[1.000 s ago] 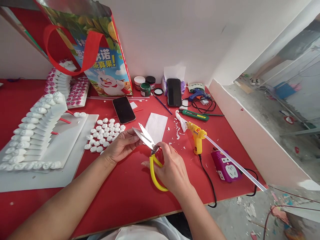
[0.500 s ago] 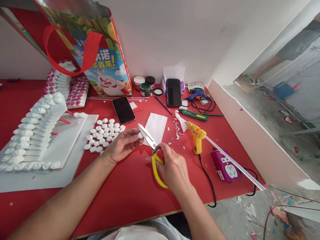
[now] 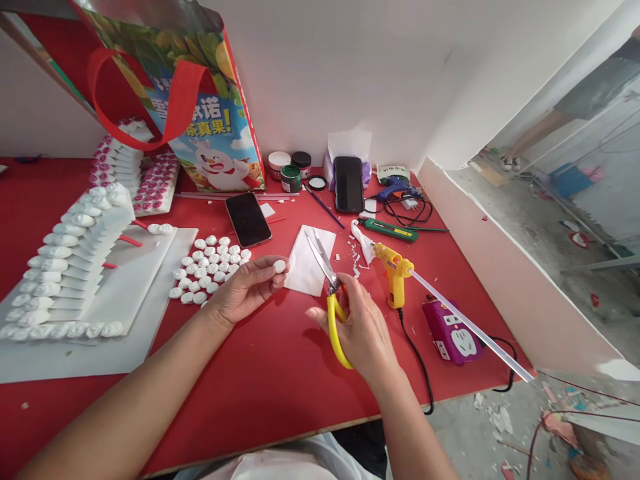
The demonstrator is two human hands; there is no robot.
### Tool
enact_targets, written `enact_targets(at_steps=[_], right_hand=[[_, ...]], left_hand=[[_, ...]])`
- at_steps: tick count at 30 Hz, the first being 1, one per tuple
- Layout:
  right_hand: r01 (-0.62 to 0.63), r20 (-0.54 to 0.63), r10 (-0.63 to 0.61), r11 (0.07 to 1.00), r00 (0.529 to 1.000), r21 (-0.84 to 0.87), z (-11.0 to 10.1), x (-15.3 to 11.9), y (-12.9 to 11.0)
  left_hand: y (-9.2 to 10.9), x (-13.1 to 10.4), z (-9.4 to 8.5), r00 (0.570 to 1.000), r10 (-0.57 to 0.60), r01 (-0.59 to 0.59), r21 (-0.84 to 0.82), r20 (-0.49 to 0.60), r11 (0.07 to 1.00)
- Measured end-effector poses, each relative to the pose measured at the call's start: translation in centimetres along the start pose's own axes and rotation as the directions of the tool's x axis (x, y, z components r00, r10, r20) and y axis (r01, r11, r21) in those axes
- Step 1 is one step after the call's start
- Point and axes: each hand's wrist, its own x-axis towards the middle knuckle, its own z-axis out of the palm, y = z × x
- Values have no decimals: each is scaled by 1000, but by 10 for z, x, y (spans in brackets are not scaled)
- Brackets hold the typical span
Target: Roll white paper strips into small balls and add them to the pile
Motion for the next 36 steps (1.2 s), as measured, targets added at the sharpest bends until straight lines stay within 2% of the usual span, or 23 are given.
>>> enact_targets(at_steps=[10, 16, 29, 36], right_hand=[[255, 41, -252, 946, 967, -199, 11, 1, -10], [311, -13, -323, 921, 946, -237, 15, 2, -11], [240, 9, -243, 951, 970, -194, 17, 2, -10], [149, 21, -148, 986, 989, -77, 18, 0, -7]], left_hand=[[0, -1, 0, 998, 23, -25, 37, 52, 999], [0, -2, 0, 997, 25, -32, 92, 75, 995], [2, -4, 5, 998, 20, -27, 111, 67, 993], [1, -2, 5, 1000, -4, 2, 100, 24, 995]])
